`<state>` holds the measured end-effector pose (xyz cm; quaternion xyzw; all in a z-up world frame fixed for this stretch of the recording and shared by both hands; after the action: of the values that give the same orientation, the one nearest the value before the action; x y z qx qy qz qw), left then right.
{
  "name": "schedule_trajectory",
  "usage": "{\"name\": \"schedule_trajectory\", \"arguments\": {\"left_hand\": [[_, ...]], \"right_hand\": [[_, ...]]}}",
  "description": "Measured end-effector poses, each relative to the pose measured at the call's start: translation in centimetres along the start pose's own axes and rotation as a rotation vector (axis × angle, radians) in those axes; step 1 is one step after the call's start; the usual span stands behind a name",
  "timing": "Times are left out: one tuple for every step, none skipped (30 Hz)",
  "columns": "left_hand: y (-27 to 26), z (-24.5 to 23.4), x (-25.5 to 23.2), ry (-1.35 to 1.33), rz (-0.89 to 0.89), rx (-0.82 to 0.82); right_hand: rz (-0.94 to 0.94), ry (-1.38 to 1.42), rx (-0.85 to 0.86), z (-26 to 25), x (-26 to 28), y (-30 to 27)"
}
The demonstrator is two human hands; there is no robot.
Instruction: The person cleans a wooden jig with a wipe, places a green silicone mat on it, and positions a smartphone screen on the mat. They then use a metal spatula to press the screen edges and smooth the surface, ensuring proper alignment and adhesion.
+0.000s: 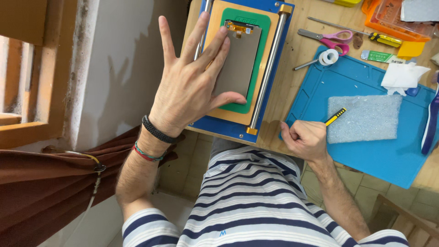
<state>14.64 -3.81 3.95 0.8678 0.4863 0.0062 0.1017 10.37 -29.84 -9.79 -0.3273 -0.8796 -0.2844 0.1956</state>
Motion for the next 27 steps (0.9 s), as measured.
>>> {"name": "schedule_trajectory", "arguments": {"left_hand": [[-0.2, 0.1, -0.2, 0.002, -0.007, 0.011], [-0.5, -0.1, -0.5, 0.002, -0.009, 0.012], [-0.9, -0.3, -0.8, -0.016, -0.003, 0.015], [-1.2, -0.5, -1.1, -0.035, 0.003, 0.018], [-1.7, -0.6, -1.5, -0.036, 0.002, 0.018], [-2.1, -0.7, -1.7, -0.051, -0.013, 0.034], [-2.5, -0.7, -1.9, -0.066, -0.027, 0.051], [-3.0, -0.7, -2.3, -0.066, -0.029, 0.052], [-3.5, -0.8, -2.6, -0.069, -0.038, 0.051], [-4.0, -0.8, -2.8, -0.071, -0.048, 0.049], [-4.5, -0.9, -3.1, -0.071, -0.051, 0.049], [-5.0, -1.1, -3.4, -0.086, -0.045, 0.036], [-5.5, -1.3, -3.7, -0.101, -0.04, 0.024], [-5.9, -1.5, -3.7, -0.101, -0.04, 0.024], [-6.3, -2.1, -3.9, -0.098, -0.02, -0.011], [-6.8, -2.6, -4.1, -0.097, -0.001, -0.046], [-6.9, -2.5, -4.0, -0.098, -0.002, -0.045], [-7.1, -2.9, -3.9, -0.082, 0.004, -0.092], [-7.4, -3.3, -3.8, -0.066, 0.011, -0.139], [-7.6, -3.5, -3.6, -0.067, 0.009, -0.137], [-7.9, -3.9, -3.1, -0.036, -0.016, -0.163], [-8.2, -4.2, -2.7, -0.004, -0.04, -0.19], [-8.3, -3.9, -2.8, -0.005, -0.041, -0.19], [-8.3, -3.5, -2.8, 0.002, -0.05, -0.181], [-8.4, -3.2, -2.7, 0.009, -0.059, -0.173], [-8.4, -2.8, -2.8, 0.008, -0.059, -0.174], [-8.3, -2.1, -3.1, 0.013, -0.036, -0.133]], "right_hand": [[-0.002, 0.003, -0.002, 0.0, 0.0, 0.1], [-0.002, 0.005, 0.0, 0.0, 0.1, 0.1], [-0.002, 0.002, 0.0, 0.0, 0.1, 0.1], [0.0, -0.003, 0.0, 0.0, 0.1, 0.1], [0.001, -0.002, 0.002, 0.0, 0.0, 0.0], [0.008, -0.008, 0.004, 0.1, -0.1, 0.0], [0.016, -0.013, 0.006, 0.1, -0.1, -0.1], [0.016, -0.012, 0.008, 0.2, -0.2, -0.1], [0.013, -0.012, 0.008, 0.2, -0.2, -0.1], [0.009, -0.013, 0.008, 0.2, -0.2, -0.1], [0.007, -0.011, 0.009, 0.2, -0.2, -0.2], [0.008, -0.008, 0.014, 0.3, -0.2, -0.2], [0.008, -0.004, 0.018, 0.3, -0.2, -0.2], [0.008, -0.004, 0.018, 0.4, -0.2, -0.2], [0.007, -0.008, 0.015, 0.4, -0.3, -0.2], [0.007, -0.011, 0.013, 0.4, -0.4, -0.3], [0.007, -0.011, 0.015, 0.3, -0.3, -0.4], [0.009, -0.01, 0.015, 0.3, -0.3, -0.3], [0.011, -0.01, 0.015, 0.3, -0.3, -0.3], [0.011, -0.008, 0.017, 0.4, -0.4, -0.4], [0.009, -0.016, 0.009, 0.4, -0.4, -0.5], [0.006, -0.025, 0.001, 0.4, -0.5, -0.6], [0.007, -0.025, 0.002, 0.4, -0.5, -0.7], [0.012, -0.022, 0.004, 0.4, -0.6, -0.7], [0.017, -0.019, 0.005, 0.4, -0.6, -0.7], [0.017, -0.02, 0.006, 0.5, -0.7, -0.7], [0.019, -0.024, 0.005, 0.5, -0.7, -0.8]]}}
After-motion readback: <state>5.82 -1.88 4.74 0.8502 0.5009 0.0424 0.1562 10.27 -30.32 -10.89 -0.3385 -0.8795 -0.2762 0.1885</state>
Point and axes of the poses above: each hand's wrist, its own y-axis towards the middle knuckle, its own z-axis out of the palm, x = y × z, the point moved 9 cm from there along y, towards the middle knuckle, and after that the axes turned 10 degrees about x, right-handed, at the moved point
